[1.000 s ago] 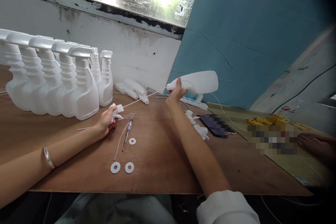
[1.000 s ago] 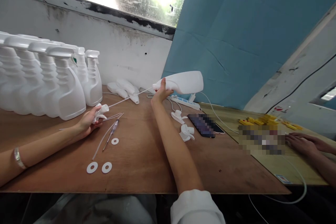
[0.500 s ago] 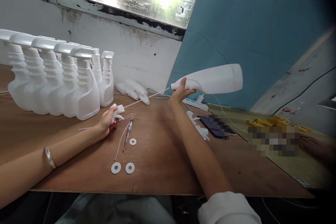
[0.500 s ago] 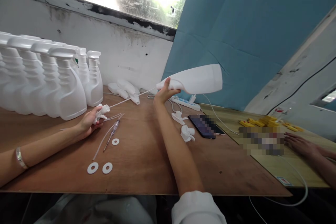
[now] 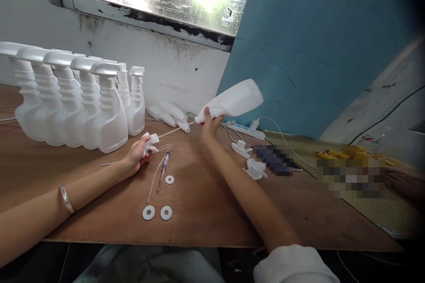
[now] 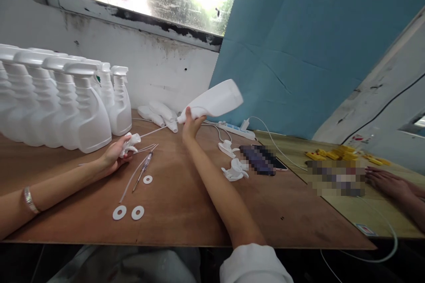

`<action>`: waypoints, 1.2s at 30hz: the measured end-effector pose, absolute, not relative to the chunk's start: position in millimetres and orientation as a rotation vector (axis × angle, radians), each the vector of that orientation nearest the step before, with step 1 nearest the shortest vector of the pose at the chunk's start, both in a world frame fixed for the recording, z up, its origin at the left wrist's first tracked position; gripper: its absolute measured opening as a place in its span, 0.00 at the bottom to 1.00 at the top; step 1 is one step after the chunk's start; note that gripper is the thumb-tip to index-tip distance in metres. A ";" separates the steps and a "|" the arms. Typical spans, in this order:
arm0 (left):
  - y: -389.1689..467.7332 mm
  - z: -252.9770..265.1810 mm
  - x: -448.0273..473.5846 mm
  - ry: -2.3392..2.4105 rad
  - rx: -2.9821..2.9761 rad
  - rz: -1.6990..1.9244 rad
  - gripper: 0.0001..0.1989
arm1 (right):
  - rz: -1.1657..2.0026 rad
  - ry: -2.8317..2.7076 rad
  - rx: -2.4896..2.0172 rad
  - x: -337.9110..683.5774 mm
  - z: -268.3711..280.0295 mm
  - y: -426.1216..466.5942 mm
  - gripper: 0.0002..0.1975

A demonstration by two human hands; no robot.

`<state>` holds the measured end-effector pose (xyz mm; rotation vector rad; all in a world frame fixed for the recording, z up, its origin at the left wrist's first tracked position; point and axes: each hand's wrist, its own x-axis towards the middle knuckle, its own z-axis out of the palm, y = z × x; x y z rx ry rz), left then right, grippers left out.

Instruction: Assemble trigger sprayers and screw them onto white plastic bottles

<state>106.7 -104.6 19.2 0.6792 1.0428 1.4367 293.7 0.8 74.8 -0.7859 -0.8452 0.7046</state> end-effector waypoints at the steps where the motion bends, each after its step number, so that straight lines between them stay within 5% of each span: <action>1: -104.4 19.4 106.6 1.050 0.680 1.428 0.09 | 0.770 -0.934 -0.767 288.3 66.7 -4.5 0.24; 16: -107.1 21.7 110.8 1.006 0.754 1.271 0.12 | 1.564 -1.081 -0.571 263.2 8.3 -78.8 0.14; 36: -111.9 26.8 111.6 1.009 0.810 1.239 0.13 | 1.741 -0.981 -0.568 268.3 6.6 -73.8 0.16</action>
